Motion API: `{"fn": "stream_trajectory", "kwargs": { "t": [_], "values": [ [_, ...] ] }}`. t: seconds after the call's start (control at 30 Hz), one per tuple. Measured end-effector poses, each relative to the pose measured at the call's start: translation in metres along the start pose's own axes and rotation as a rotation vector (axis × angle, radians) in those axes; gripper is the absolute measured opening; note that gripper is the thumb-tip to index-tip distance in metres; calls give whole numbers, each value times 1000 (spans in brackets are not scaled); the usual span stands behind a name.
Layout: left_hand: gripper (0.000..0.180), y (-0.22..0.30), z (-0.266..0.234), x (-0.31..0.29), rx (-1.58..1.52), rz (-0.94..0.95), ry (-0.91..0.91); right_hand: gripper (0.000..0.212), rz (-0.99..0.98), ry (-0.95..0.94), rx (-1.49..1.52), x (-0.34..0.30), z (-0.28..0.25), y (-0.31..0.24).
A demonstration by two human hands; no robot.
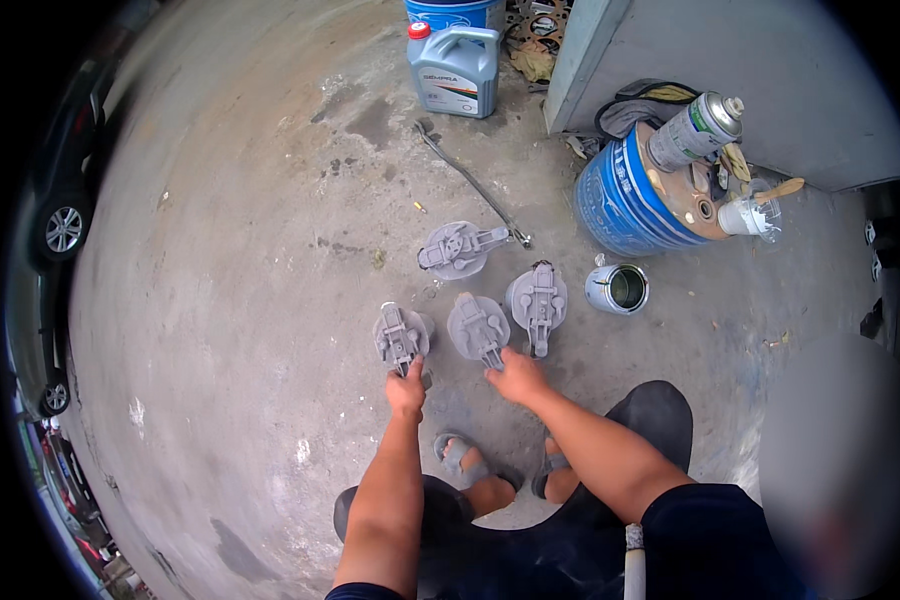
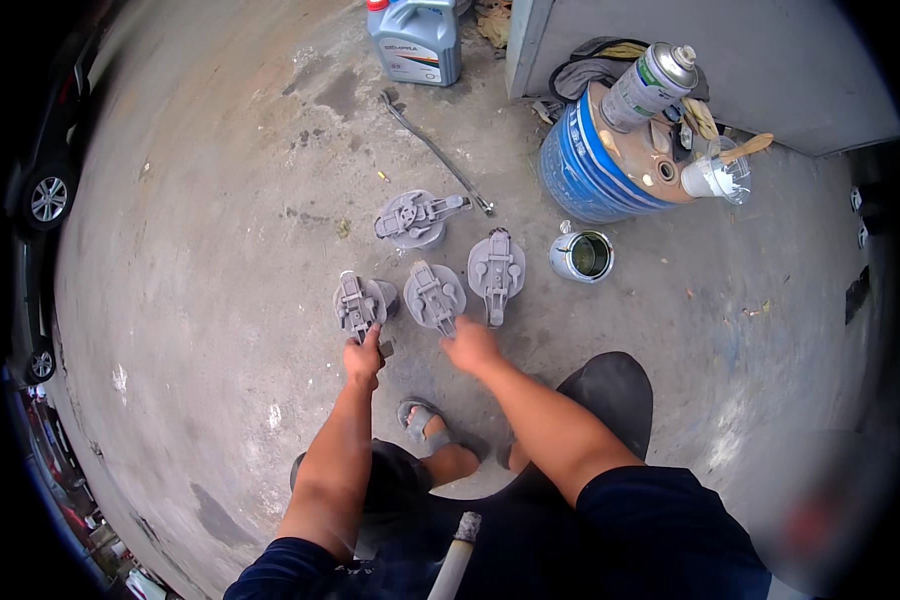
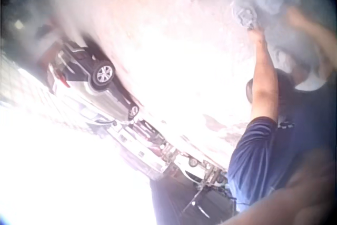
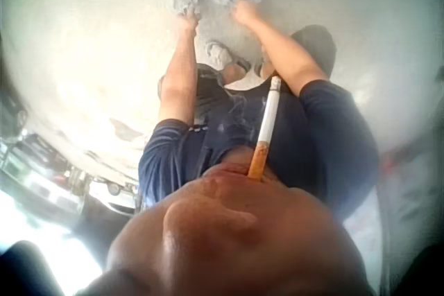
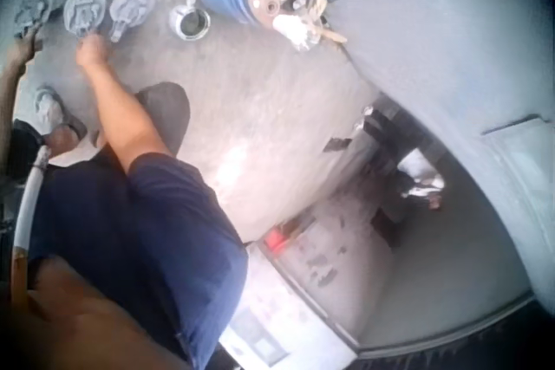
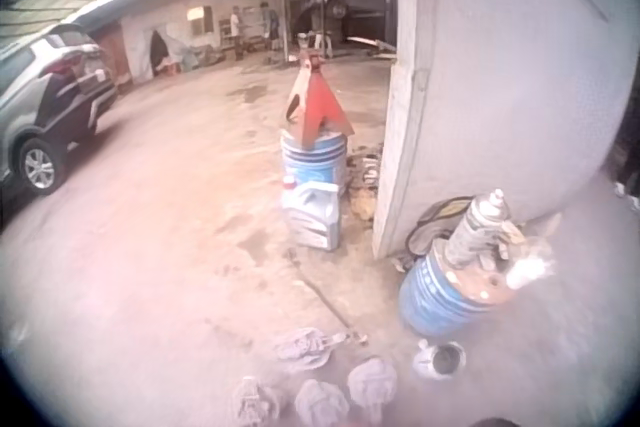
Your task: The person holds a small metal container and a putty knife, applying a white substance to the rear bumper of a beige SUV. They then walk into a workshop, interact with another person, and place the tools on a shelf before picking up a spray gun.
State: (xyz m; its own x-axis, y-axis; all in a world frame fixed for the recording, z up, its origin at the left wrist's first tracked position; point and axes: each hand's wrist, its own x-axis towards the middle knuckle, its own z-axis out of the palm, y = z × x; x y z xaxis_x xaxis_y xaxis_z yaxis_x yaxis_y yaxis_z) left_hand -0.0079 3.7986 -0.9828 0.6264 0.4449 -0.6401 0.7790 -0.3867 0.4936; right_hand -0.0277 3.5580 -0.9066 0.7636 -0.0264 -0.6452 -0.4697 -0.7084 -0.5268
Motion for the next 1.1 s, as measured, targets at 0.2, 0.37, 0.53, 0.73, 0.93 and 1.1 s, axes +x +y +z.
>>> {"fn": "stream_trajectory", "kwargs": {
  "t": [0.2,0.37,0.53,0.73,0.93,1.1],
  "values": [
    [59,8,18,-59,-591,-267,23,45,-157,93,207,22,50,-37],
    [66,13,4,-76,-878,-252,-94,45,-65,-116,299,25,61,-66],
    [59,6,13,-93,-496,-143,231,53,549,219,652,1,63,13],
    [58,9,39,-139,197,333,239,55,667,655,1043,19,22,29],
    [64,37,27,-131,702,179,-90,43,560,405,1105,17,26,-4],
    [64,26,26,-142,716,342,33,49,407,166,1066,4,84,-18]
  ]
}}
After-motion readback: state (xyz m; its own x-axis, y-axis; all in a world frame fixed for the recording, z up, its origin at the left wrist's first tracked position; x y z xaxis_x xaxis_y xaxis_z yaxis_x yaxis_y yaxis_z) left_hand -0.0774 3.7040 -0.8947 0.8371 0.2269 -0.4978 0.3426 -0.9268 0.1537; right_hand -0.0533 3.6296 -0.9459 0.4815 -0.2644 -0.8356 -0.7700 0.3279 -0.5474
